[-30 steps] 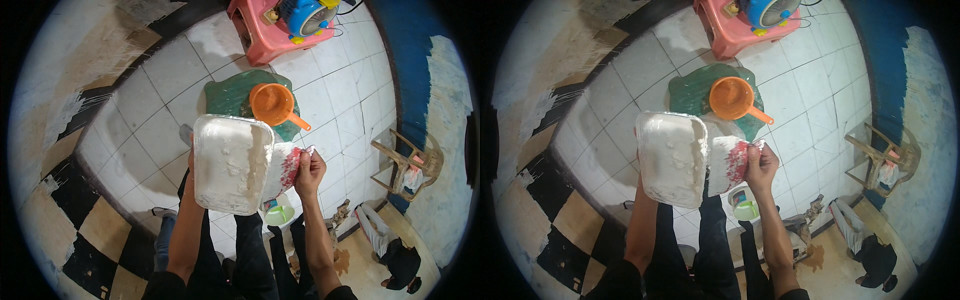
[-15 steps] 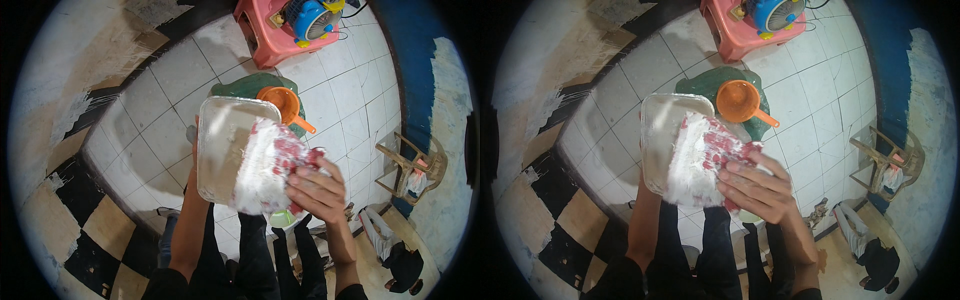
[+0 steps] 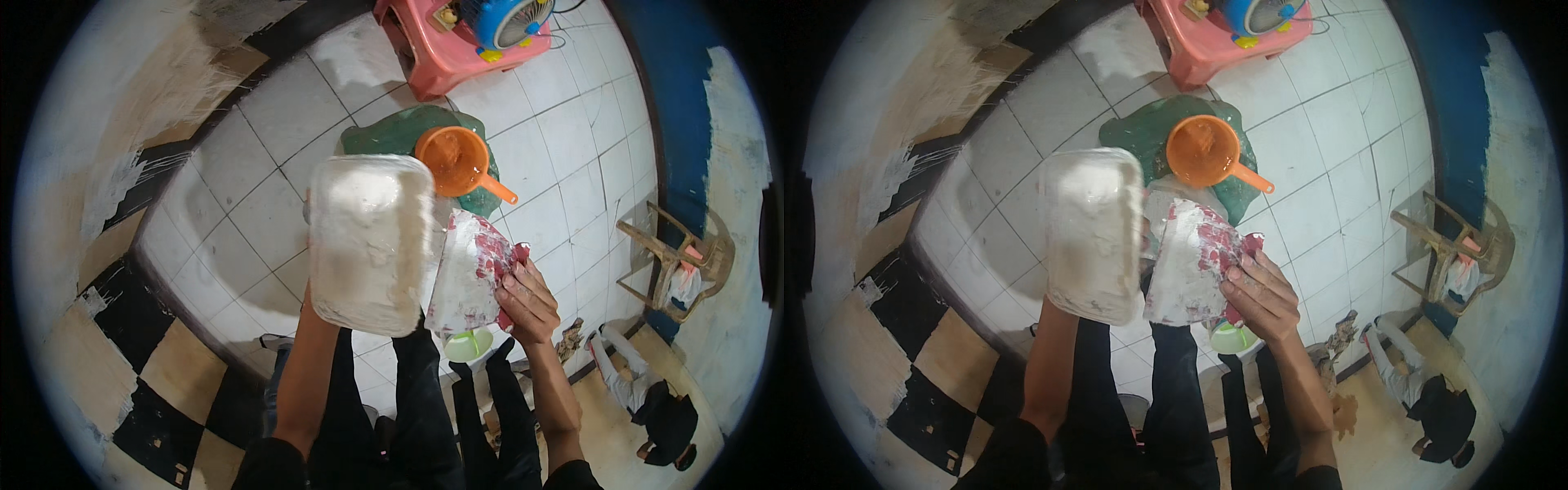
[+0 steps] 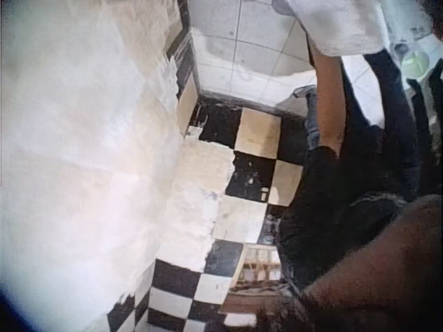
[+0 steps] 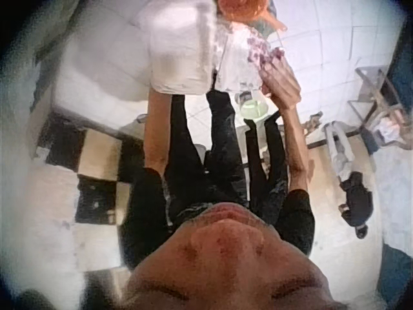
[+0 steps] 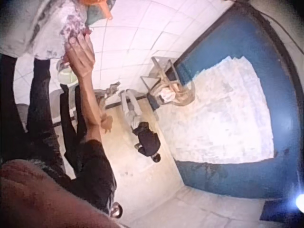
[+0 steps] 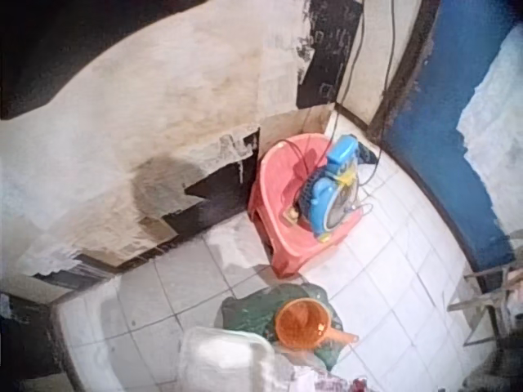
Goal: The person mixes a white substance in a plastic container and uses a putty knife to apply it to cracks and damaged areas on a wall.
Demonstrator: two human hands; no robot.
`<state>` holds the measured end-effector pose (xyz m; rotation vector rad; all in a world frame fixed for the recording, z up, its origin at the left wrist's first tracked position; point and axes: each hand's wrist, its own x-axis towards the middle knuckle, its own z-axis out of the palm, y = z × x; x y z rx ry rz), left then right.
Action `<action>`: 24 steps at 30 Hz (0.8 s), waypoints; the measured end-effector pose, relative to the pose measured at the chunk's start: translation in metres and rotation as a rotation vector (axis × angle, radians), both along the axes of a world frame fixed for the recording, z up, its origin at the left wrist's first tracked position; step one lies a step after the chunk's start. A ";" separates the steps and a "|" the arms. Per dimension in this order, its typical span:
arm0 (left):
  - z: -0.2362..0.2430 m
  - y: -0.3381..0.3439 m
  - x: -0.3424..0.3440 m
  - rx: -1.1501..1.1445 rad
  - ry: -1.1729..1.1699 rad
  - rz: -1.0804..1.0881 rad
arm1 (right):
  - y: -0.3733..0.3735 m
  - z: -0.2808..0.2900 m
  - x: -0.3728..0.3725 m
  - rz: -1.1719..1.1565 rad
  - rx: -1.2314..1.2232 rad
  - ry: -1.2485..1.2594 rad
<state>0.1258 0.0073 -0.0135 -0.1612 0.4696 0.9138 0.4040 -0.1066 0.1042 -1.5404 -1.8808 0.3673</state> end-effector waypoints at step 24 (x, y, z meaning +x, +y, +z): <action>0.002 -0.029 -0.047 -0.120 0.096 -0.222 | -0.007 -0.184 -0.098 -1.090 -0.612 0.365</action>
